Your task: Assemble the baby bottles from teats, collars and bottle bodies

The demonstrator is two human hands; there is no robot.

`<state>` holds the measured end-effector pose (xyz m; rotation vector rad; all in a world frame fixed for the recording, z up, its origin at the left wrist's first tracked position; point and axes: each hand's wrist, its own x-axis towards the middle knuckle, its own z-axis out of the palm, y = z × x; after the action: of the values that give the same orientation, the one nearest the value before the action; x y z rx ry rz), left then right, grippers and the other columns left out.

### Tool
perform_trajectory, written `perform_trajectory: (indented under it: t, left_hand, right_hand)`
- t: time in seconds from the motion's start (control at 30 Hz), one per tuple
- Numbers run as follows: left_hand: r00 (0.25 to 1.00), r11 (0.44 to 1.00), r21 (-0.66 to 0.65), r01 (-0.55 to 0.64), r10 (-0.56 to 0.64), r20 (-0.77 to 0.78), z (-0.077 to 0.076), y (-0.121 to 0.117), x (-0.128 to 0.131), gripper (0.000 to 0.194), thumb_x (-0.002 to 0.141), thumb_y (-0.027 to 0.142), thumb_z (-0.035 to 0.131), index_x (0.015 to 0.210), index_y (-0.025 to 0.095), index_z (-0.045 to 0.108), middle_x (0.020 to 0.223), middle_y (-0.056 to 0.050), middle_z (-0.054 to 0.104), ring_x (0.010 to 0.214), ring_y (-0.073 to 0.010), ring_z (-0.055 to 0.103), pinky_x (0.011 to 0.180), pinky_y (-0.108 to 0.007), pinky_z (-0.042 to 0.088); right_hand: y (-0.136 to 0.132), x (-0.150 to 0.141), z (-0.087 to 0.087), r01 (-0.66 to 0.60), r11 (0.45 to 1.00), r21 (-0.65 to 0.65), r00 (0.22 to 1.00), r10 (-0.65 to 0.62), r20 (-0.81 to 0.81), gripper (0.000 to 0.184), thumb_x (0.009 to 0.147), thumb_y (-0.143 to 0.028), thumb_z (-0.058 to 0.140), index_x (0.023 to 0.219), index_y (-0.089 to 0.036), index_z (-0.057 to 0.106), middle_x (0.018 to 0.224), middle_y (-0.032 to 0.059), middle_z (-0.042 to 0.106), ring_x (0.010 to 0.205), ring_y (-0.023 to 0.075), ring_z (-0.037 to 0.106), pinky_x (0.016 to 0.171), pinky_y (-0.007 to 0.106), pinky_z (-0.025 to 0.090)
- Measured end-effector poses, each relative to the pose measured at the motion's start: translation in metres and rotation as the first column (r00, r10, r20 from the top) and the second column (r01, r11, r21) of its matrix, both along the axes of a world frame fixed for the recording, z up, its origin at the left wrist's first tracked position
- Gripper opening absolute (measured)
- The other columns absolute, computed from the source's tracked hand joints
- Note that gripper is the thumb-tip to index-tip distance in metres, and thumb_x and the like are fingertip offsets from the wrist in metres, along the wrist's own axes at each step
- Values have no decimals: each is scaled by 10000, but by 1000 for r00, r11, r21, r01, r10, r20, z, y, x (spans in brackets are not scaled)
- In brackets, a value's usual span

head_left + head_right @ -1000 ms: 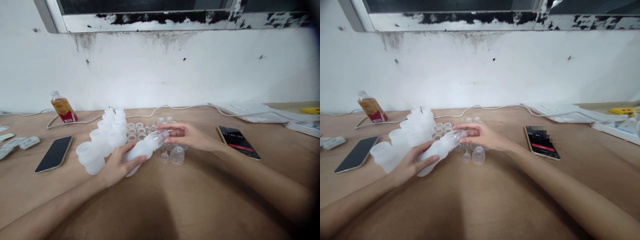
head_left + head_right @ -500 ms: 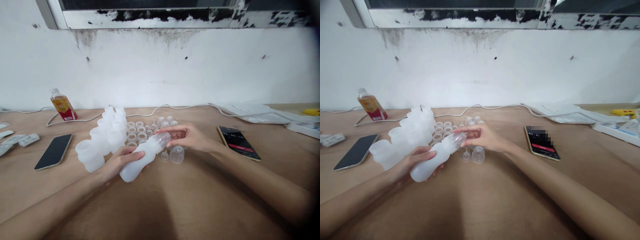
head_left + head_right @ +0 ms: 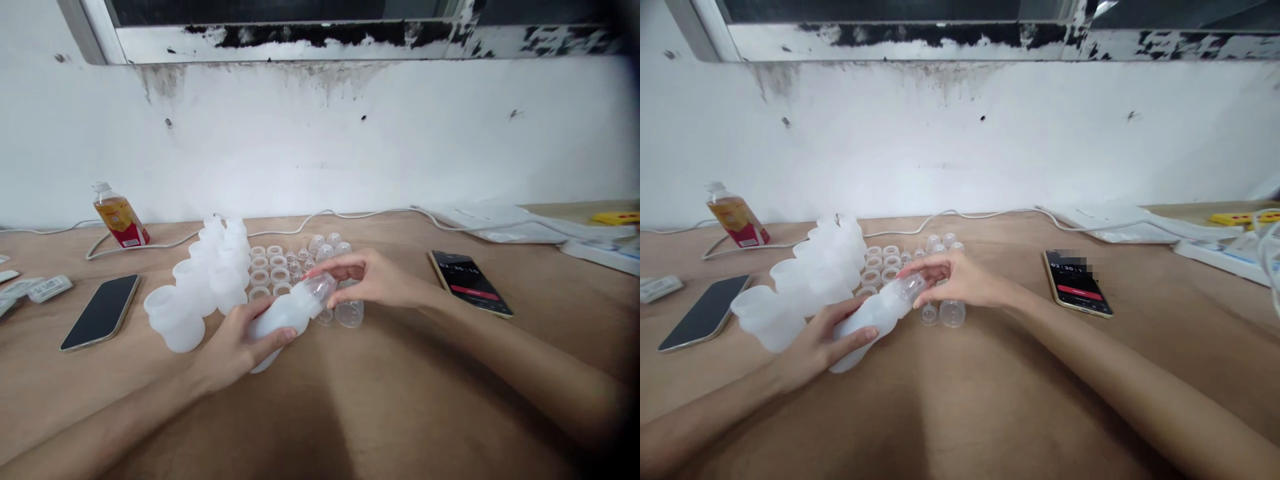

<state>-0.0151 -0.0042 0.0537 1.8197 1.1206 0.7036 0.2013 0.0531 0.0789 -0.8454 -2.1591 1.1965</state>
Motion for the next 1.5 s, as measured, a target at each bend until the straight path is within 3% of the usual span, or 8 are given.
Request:
perform_trajectory:
  t: [0.17,0.3,0.47,0.77,1.1,1.23,1.33,1.5]
  left_hand:
    - [916,971,-207,122,-30,400,-6,1,4,576,677,558,475,1102,174,422,936,-89,541,758,-198,527,488,-249,435]
    - [915,944,-275,181,-59,399,-10,-1,5,457,665,436,578,1026,181,463,874,-67,545,732,-157,519,488,-213,427]
    - [944,944,-280,173,-78,322,-14,-2,8,263,648,307,635,853,169,545,732,1,524,645,-91,487,493,-170,380]
    - [967,922,-354,154,-67,246,-12,0,6,286,659,359,614,854,167,530,661,31,500,499,-46,424,431,-159,336]
    - [963,921,-283,269,-246,113,-22,0,9,267,662,345,610,849,169,537,707,16,544,597,-78,484,526,-184,361]
    - [936,967,105,231,-191,-295,-19,-4,8,223,716,323,547,877,170,545,828,-40,574,745,-165,530,647,-284,427]
    - [874,867,398,301,-84,-479,-25,-9,5,253,765,219,458,1000,161,532,1068,-97,533,1005,-238,469,874,-388,364]
    - [785,801,376,466,-178,-593,-43,-19,-9,577,816,327,380,1311,100,188,1377,-134,201,1261,-251,172,1016,-397,235]
  right_hand:
    - [-10,18,40,123,971,204,986,-96,-137,441,601,-224,675,1018,-248,534,991,20,597,913,188,552,754,317,474]
    - [11,53,55,506,811,294,837,-381,-392,346,664,-237,626,980,-220,486,927,36,572,825,146,549,723,294,470]
    - [58,97,31,775,352,526,534,-809,-246,401,683,-282,576,1052,-192,447,997,103,549,786,184,553,715,352,437]
    - [101,112,-30,577,220,786,421,-905,-56,444,746,-259,431,1160,-98,423,1069,166,526,998,288,485,847,419,364]
    - [108,110,-46,614,273,740,454,-890,-49,644,729,-292,473,1288,-78,235,1141,192,445,1029,301,458,840,416,384]
    - [98,100,-35,615,232,753,432,-899,-76,724,725,-319,494,1314,-69,155,1246,206,358,1153,333,331,921,478,293]
    - [60,69,-22,600,160,784,463,-869,-177,668,789,-323,408,1338,-140,74,1369,134,190,1252,313,141,971,529,184]
    - [-35,-2,-40,56,661,748,887,-377,267,628,806,-284,404,1347,-230,90,1382,36,206,1274,219,128,1030,424,204]
